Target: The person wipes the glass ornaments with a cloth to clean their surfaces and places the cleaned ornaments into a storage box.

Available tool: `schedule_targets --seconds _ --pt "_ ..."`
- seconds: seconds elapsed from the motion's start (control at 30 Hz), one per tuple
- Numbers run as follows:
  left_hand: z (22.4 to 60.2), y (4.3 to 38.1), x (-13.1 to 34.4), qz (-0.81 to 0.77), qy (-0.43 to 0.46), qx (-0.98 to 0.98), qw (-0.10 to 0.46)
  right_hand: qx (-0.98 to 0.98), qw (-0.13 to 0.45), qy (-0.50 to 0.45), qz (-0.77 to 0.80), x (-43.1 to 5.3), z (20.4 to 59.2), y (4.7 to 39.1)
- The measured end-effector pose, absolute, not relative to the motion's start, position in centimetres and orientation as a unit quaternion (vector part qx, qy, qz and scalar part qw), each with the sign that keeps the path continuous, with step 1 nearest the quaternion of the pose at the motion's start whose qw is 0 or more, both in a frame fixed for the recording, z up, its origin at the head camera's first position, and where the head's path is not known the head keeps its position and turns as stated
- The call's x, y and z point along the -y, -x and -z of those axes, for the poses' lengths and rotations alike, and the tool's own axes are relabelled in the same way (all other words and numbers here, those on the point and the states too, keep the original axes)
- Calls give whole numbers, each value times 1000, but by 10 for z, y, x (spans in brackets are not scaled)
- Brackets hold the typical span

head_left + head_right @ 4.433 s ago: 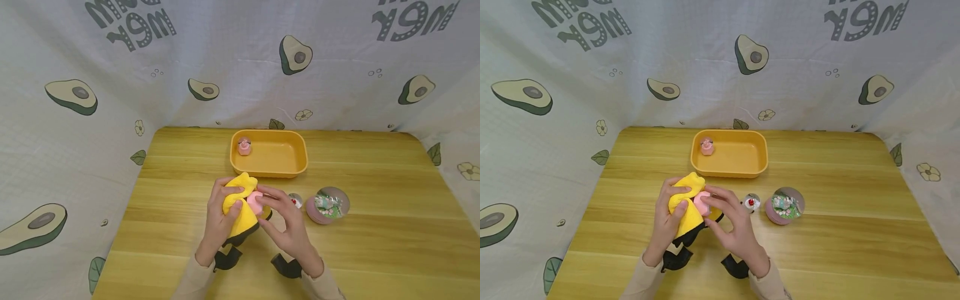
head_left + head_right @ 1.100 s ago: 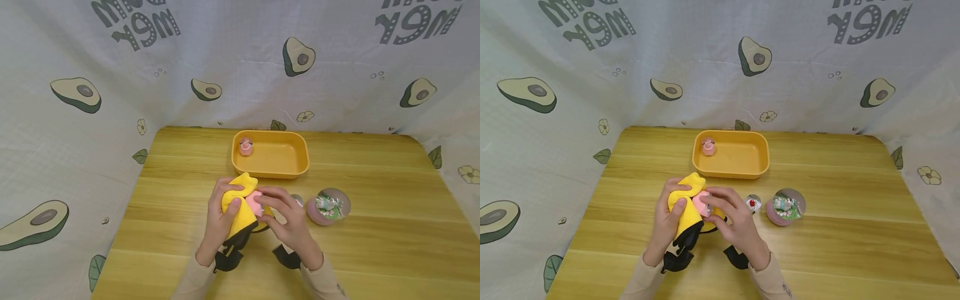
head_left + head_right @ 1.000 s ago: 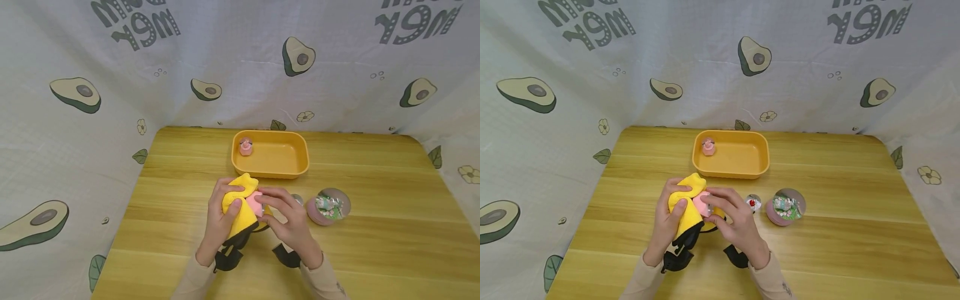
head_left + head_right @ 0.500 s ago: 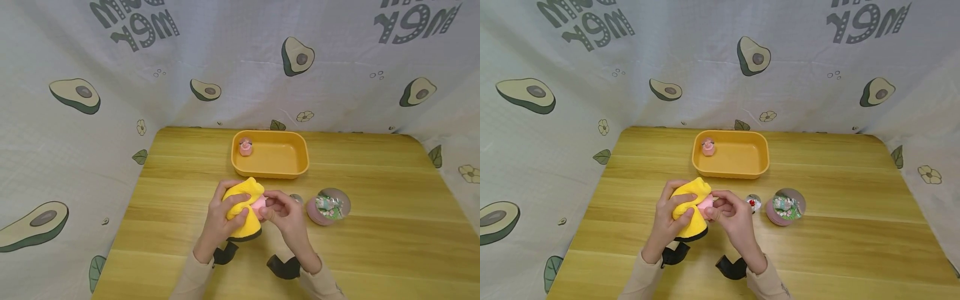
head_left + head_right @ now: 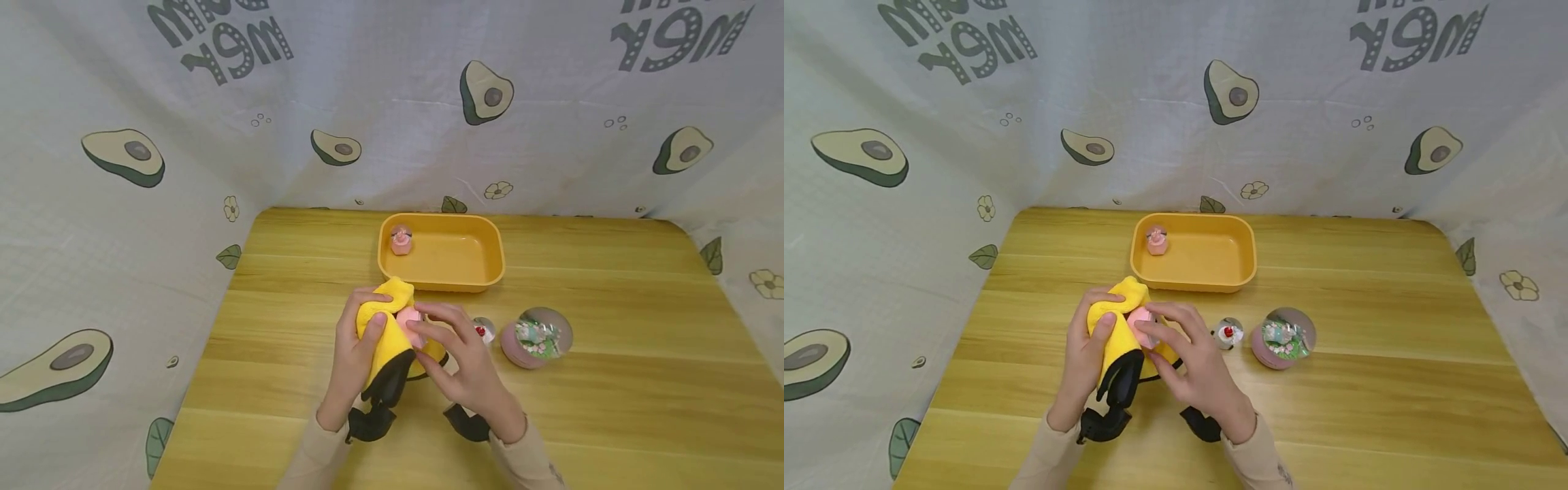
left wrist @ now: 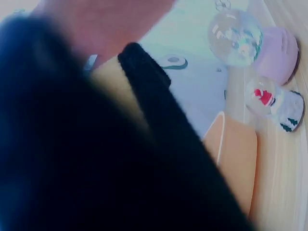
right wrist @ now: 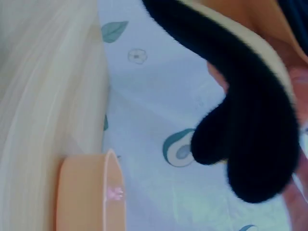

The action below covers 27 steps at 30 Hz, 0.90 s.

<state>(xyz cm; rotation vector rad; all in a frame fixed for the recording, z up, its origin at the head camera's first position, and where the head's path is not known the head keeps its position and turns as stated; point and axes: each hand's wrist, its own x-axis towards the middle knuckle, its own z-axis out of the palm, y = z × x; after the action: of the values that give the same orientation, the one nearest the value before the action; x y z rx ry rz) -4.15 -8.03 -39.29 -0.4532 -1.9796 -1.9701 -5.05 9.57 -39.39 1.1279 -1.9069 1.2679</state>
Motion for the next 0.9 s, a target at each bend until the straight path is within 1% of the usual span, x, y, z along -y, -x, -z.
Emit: schedule_targets --seconds 0.07,0.17,0.33,0.5,0.63,0.73,0.8,0.9 --pt "393 41 80 691 160 691 142 700 318 -433 -470 -96 396 53" --pt "392 41 79 681 172 698 139 679 341 -437 -482 -96 396 56" --pt "392 41 79 627 206 730 177 666 333 -427 -513 -98 396 58" --pt "392 39 78 594 245 739 202 684 292 -384 -547 -101 398 55" --pt "394 40 78 572 284 737 222 695 212 -308 -615 -102 396 47" --pt "395 40 77 563 293 736 236 701 160 -252 -648 -101 393 41" --pt "396 41 76 567 282 735 241 715 149 -241 -639 -100 391 40" --pt "397 41 75 588 249 732 237 745 169 -264 -589 -100 391 42"
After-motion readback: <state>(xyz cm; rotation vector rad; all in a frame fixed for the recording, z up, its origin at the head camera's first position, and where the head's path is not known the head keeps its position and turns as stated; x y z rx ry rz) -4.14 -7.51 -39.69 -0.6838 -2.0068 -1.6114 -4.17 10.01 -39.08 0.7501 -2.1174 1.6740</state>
